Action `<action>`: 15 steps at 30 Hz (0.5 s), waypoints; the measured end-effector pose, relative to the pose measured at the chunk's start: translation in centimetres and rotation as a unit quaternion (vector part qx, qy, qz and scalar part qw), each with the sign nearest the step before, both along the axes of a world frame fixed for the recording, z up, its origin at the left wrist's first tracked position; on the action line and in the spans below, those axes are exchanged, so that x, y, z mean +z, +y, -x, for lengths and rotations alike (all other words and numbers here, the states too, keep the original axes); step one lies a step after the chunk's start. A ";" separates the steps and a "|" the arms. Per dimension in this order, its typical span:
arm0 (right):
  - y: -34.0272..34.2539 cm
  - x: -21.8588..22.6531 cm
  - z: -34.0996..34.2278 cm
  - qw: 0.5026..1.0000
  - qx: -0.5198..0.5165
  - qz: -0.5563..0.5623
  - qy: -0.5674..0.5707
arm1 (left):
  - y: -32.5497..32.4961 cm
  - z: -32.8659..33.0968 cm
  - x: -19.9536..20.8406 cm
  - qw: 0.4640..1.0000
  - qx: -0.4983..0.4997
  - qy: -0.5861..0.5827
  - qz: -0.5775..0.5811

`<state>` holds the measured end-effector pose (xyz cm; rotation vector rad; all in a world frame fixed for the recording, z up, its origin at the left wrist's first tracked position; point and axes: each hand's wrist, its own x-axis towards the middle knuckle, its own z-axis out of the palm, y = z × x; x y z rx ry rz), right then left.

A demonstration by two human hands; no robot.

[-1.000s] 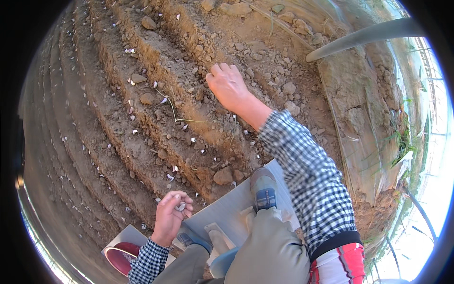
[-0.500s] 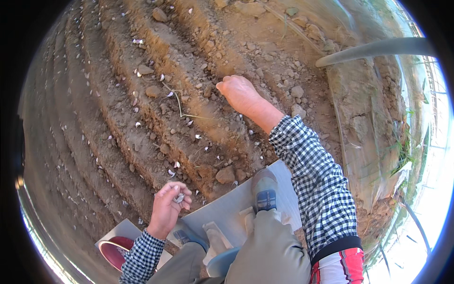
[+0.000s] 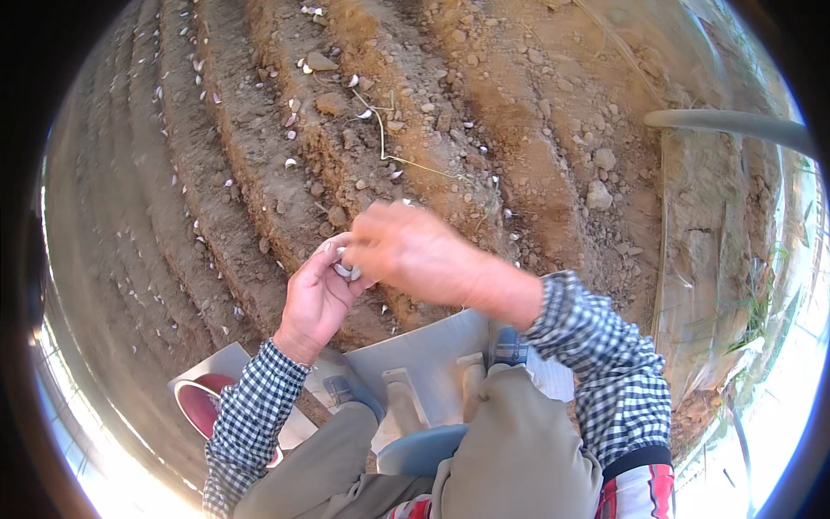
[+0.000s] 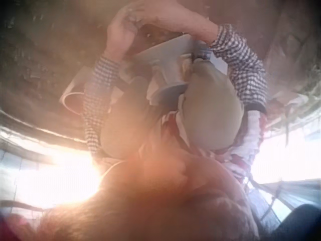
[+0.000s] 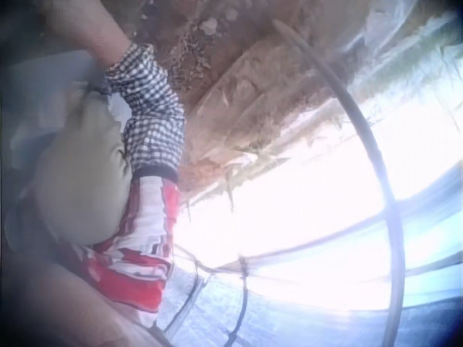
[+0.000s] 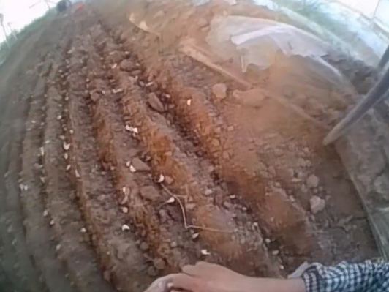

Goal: The person places small white seeds into prepared soil furrows by hand, spacing them along the rows. A red bowl containing seeds sits nearby, and the person occasionally reaches into it to continue planting.

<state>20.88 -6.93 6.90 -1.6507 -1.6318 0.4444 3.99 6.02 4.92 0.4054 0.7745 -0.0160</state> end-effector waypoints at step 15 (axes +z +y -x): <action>-1.1 -5.5 -13.1 0.930 -0.273 0.191 -0.156 | 0.1 0.2 0.3 1.000 -0.023 0.004 -0.002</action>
